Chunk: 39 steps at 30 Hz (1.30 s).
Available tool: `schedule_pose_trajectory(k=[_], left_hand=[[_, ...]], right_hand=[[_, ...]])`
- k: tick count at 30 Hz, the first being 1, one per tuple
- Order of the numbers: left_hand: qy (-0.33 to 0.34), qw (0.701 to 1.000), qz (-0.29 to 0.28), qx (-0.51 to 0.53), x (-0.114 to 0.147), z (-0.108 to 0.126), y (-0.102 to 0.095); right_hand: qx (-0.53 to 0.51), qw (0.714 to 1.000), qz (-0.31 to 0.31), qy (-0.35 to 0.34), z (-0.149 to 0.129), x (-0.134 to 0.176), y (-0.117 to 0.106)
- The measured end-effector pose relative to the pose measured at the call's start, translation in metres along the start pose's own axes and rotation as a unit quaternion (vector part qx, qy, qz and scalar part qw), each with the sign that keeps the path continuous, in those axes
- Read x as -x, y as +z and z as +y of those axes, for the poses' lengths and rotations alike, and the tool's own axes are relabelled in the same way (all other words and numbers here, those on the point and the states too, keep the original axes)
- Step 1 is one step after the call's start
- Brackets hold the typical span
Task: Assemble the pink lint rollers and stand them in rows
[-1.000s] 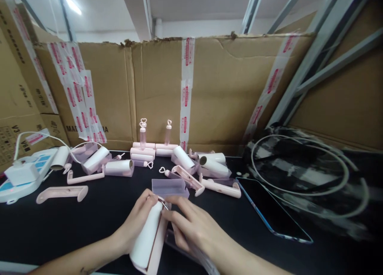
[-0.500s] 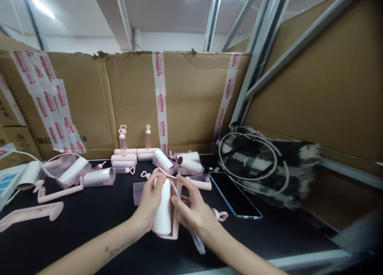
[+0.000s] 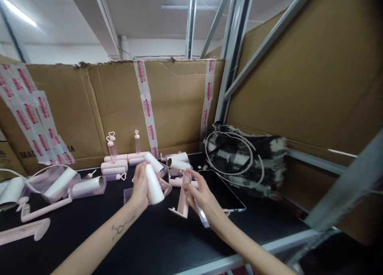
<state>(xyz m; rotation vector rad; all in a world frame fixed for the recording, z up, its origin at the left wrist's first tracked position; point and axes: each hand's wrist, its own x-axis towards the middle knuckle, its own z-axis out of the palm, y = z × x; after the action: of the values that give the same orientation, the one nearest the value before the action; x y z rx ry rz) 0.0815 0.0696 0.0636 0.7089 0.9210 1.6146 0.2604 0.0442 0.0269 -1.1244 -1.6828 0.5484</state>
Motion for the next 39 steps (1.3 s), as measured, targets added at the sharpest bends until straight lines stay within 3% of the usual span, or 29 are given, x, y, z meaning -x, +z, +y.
schedule_pose_trajectory(k=[4, 6, 7, 8, 10, 12, 14, 16, 18, 22, 30, 39], left_hand=[[0.07, 0.993, 0.007, -0.09, -0.004, 0.029, -0.038], [0.13, 0.969, -0.007, -0.209, -0.002, 0.043, -0.057], [0.174, 0.936, -0.012, -0.305, 0.0, 0.048, -0.065], [0.22, 0.883, -0.015, -0.415, 0.002, 0.052, -0.072], [0.292, 0.737, -0.023, -0.609, 0.007, 0.054, -0.081], [0.329, 0.622, -0.039, -0.709, 0.011, 0.052, -0.085], [0.352, 0.551, -0.057, -0.754, 0.015, 0.049, -0.085], [0.361, 0.514, -0.063, -0.776, 0.017, 0.047, -0.083], [0.359, 0.497, -0.063, -0.788, 0.019, 0.047, -0.081], [0.356, 0.495, -0.072, -0.789, 0.022, 0.049, -0.079], [0.33, 0.504, -0.093, -0.793, 0.023, 0.044, -0.078], [0.323, 0.529, -0.104, -0.778, 0.022, 0.041, -0.079]], right_hand=[[0.07, 0.991, -0.062, -0.092, 0.014, -0.001, -0.001], [0.133, 0.975, -0.089, -0.155, 0.014, -0.007, -0.003], [0.162, 0.967, -0.09, -0.177, 0.011, -0.01, -0.005], [0.178, 0.963, -0.082, -0.188, 0.006, -0.014, -0.006], [0.167, 0.962, -0.068, -0.203, -0.012, -0.021, -0.006], [0.085, 0.97, -0.082, -0.212, -0.033, -0.028, -0.001], [-0.001, 0.964, -0.132, -0.233, -0.054, -0.032, 0.011], [-0.047, 0.949, -0.181, -0.253, -0.067, -0.034, 0.027], [-0.054, 0.942, -0.201, -0.263, -0.071, -0.033, 0.042], [-0.06, 0.946, -0.201, -0.248, -0.062, -0.028, 0.056], [-0.136, 0.944, -0.221, -0.204, -0.055, -0.02, 0.056], [-0.096, 0.949, -0.201, -0.223, -0.053, -0.015, 0.057]])
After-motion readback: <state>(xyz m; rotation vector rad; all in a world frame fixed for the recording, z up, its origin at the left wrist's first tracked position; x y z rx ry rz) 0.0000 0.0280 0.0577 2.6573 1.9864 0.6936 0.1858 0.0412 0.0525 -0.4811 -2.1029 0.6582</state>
